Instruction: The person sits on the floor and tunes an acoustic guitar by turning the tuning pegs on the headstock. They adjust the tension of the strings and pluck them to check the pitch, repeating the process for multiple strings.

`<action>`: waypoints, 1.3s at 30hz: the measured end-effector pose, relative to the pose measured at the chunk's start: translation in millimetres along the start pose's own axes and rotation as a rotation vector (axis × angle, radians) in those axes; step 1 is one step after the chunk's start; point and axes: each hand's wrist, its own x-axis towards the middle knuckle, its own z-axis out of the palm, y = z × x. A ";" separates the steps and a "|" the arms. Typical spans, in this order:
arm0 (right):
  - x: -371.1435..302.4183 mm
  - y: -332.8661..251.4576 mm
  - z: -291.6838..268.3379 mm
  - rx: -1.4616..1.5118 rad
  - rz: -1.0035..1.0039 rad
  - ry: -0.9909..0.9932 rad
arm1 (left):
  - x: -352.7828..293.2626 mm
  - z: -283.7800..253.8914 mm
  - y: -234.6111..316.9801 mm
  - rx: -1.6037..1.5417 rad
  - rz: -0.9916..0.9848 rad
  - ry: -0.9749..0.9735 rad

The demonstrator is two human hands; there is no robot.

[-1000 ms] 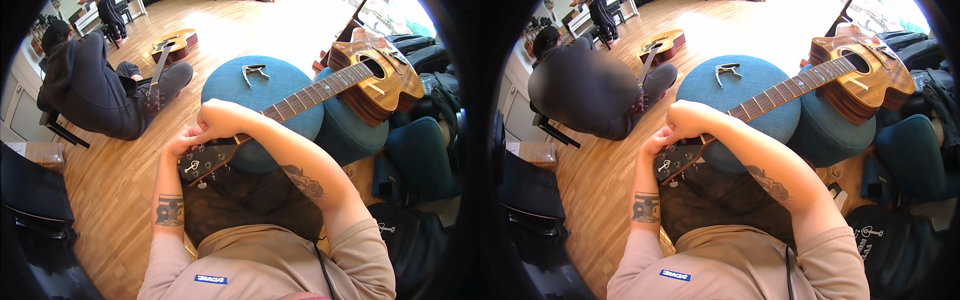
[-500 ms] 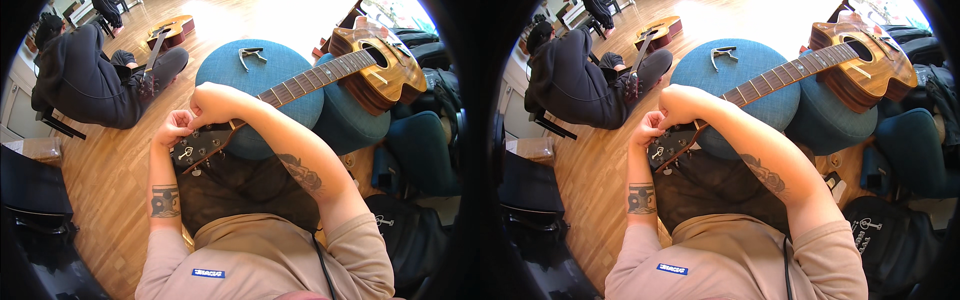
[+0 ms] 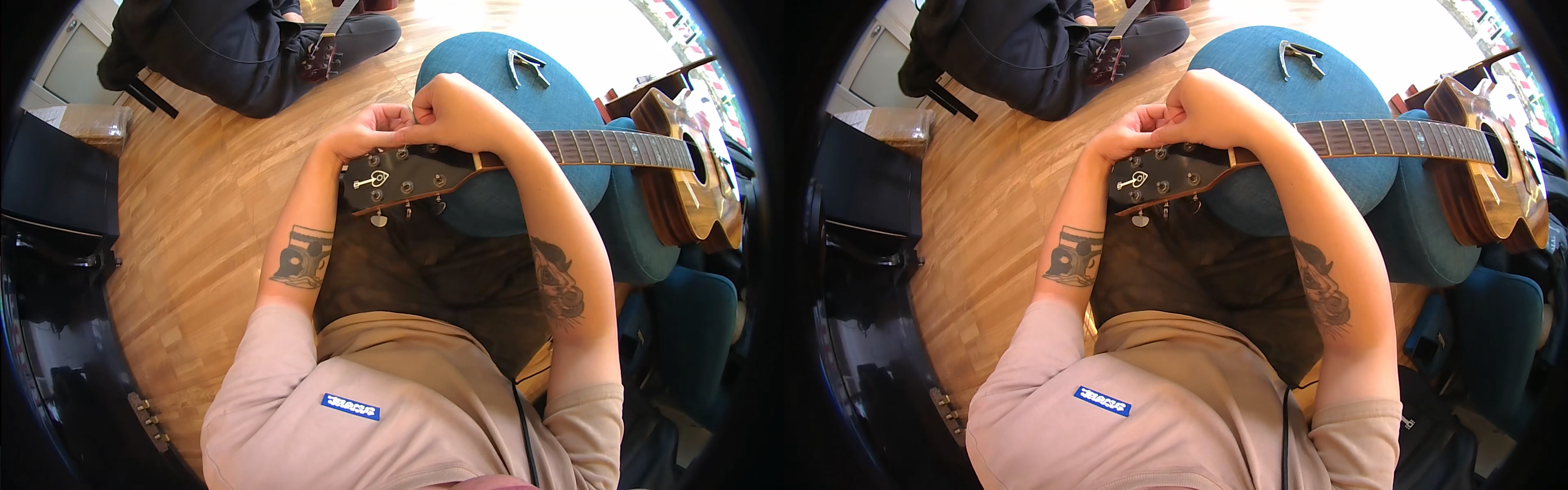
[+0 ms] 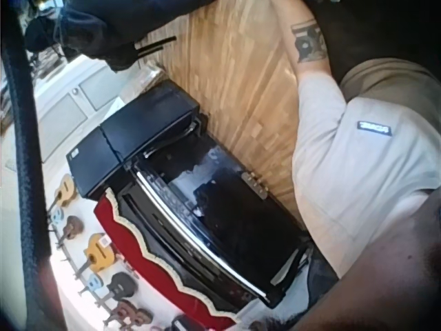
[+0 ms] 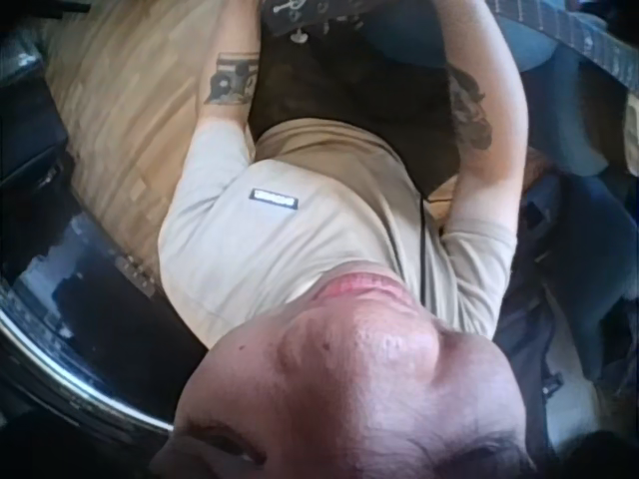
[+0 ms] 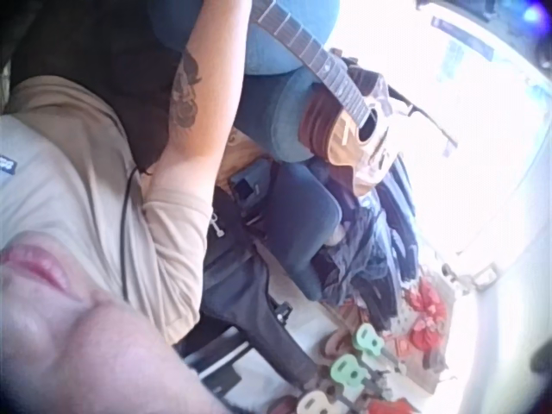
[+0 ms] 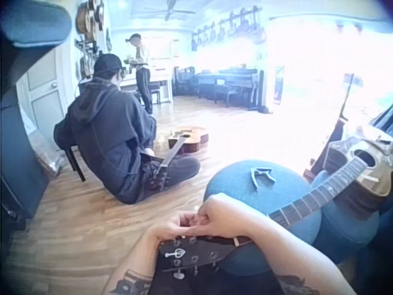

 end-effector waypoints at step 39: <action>0.5 5.8 7.2 -0.046 -0.109 0.045 | 0.1 -28.2 -6.0 0.260 -0.224 0.070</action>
